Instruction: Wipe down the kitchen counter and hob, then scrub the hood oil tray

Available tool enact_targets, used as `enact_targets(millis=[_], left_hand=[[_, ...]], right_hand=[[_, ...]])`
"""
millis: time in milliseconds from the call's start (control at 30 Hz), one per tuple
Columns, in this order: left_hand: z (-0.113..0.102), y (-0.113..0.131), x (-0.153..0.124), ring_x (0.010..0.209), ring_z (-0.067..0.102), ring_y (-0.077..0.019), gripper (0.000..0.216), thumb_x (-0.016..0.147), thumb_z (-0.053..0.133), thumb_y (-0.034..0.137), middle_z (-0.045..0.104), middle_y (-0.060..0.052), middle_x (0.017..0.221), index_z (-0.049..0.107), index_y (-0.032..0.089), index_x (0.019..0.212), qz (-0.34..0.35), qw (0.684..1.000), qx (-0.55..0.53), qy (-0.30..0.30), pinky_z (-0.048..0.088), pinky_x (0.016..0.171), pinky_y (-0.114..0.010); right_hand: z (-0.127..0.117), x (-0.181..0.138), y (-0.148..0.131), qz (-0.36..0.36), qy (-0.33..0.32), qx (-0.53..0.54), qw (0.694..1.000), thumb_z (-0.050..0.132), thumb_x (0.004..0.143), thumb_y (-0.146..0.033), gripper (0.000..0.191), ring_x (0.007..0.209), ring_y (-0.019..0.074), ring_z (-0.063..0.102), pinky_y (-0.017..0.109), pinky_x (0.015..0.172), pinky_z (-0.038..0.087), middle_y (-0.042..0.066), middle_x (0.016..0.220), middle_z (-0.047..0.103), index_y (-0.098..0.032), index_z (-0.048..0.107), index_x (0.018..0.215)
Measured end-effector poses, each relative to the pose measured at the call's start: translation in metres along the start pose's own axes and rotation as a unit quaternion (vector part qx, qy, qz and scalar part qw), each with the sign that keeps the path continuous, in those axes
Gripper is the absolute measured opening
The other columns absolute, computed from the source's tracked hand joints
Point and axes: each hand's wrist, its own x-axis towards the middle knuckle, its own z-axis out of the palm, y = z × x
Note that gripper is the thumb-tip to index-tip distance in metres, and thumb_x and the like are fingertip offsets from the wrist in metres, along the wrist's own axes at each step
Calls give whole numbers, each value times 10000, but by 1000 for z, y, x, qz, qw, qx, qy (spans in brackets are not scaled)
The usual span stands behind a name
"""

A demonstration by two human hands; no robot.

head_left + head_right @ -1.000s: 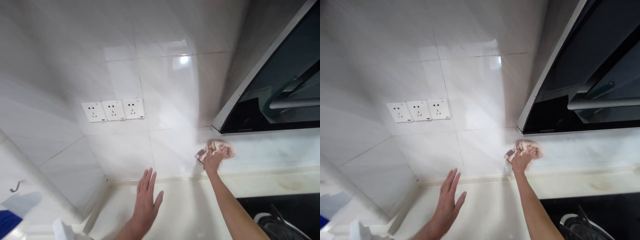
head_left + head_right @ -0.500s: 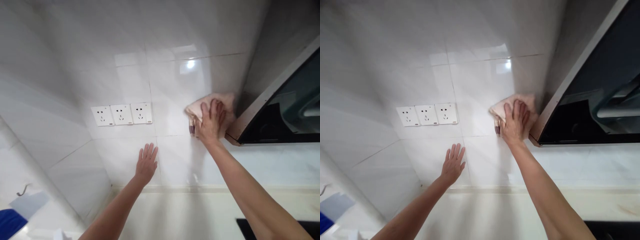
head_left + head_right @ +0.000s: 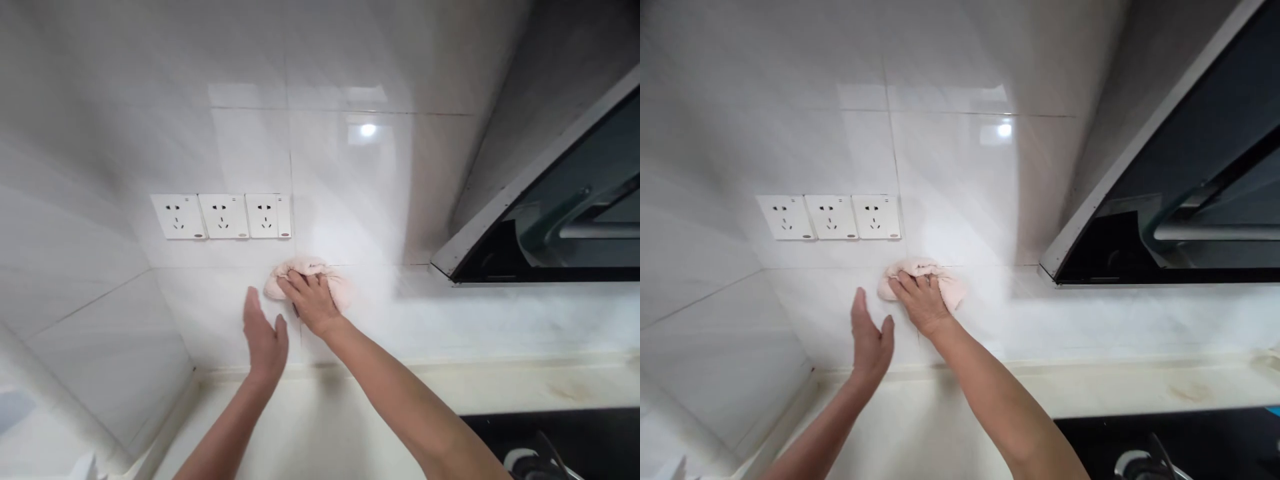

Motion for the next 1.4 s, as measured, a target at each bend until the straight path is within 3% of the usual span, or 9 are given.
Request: enact_targets(millis=[100, 333, 533, 633, 733, 833, 1000, 1167, 1400], left_hand=[[16, 44, -3, 1556, 227, -280, 673, 935, 374, 149, 303, -150, 1662, 219, 212, 1587, 133, 984, -15, -116, 300, 1224, -554], [48, 133, 12, 1573, 157, -262, 727, 887, 354, 107, 251, -33, 1695, 223, 238, 1591, 143, 899, -23, -413, 237, 1252, -553], [36, 147, 17, 1519, 307, -305, 590, 964, 326, 264, 230, -109, 1696, 325, 207, 1551, 18, 915, -86, -394, 339, 1189, -583], [26, 122, 10, 1530, 278, -313, 560, 960, 373, 302, 231, -179, 1676, 397, 163, 1502, -96, 935, -142, -309, 327, 1210, -548], [15, 90, 1, 1436, 417, -286, 580, 958, 405, 324, 274, -215, 1596, 359, 159, 1512, -180, 954, -197, -139, 409, 1164, -495], [10, 67, -5, 1382, 458, -244, 569, 975, 383, 324, 383, -159, 1531, 322, 230, 1533, -166, 959, -220, -62, 392, 1171, -484], [30, 66, 1, 1459, 315, -305, 595, 983, 385, 350, 354, -168, 1565, 324, 213, 1560, -62, 986, -92, -122, 236, 1222, -543], [59, 79, 19, 1312, 367, -395, 609, 909, 592, 494, 362, -171, 1428, 490, 313, 1482, -96, 988, 103, -62, 315, 1095, -619], [78, 80, 25, 1313, 311, -396, 435, 907, 611, 468, 379, -106, 1449, 618, 438, 1341, 1, 985, 158, -74, 251, 1112, -632]], right_hand=[[-24, -21, 39, -16, -16, -2, 1000, 481, 991, -215, 503, 1139, 284, 456, 455, 960, 368, 75, 1517, 487, -302, 474, 1487], [-38, -126, 128, 172, 111, -61, 977, 508, 963, -208, 415, 1126, 292, 480, 439, 944, 403, 148, 1317, 535, -261, 573, 1369], [-24, -103, 87, 252, 169, -16, 953, 438, 1008, -312, 467, 1273, 335, 413, 497, 1006, 396, 216, 1424, 424, -182, 456, 1456], [-26, -70, 52, 199, 73, 38, 976, 431, 1010, -281, 496, 1319, 348, 400, 509, 1044, 370, 224, 1502, 403, -164, 439, 1492], [-35, -39, 23, 73, -48, 125, 988, 451, 998, -250, 577, 1356, 316, 396, 475, 1082, 361, 134, 1601, 372, -225, 358, 1567], [-41, -21, 10, 4, -99, 190, 977, 437, 993, -225, 625, 1382, 282, 387, 445, 1103, 369, 77, 1632, 360, -219, 290, 1601], [-46, -32, 25, 81, -31, 268, 959, 318, 1020, -201, 508, 1345, 242, 455, 439, 1101, 418, 80, 1544, 477, -221, 420, 1517], [-52, -136, 33, 171, 56, 285, 941, 350, 992, -186, 450, 1241, 240, 552, 443, 1052, 486, 127, 1315, 588, -221, 504, 1413], [-19, -383, 1, 280, -182, 219, 917, 451, 930, -313, 368, 1051, 255, 684, 366, 820, 588, 67, 1154, 713, -308, 698, 1203]])
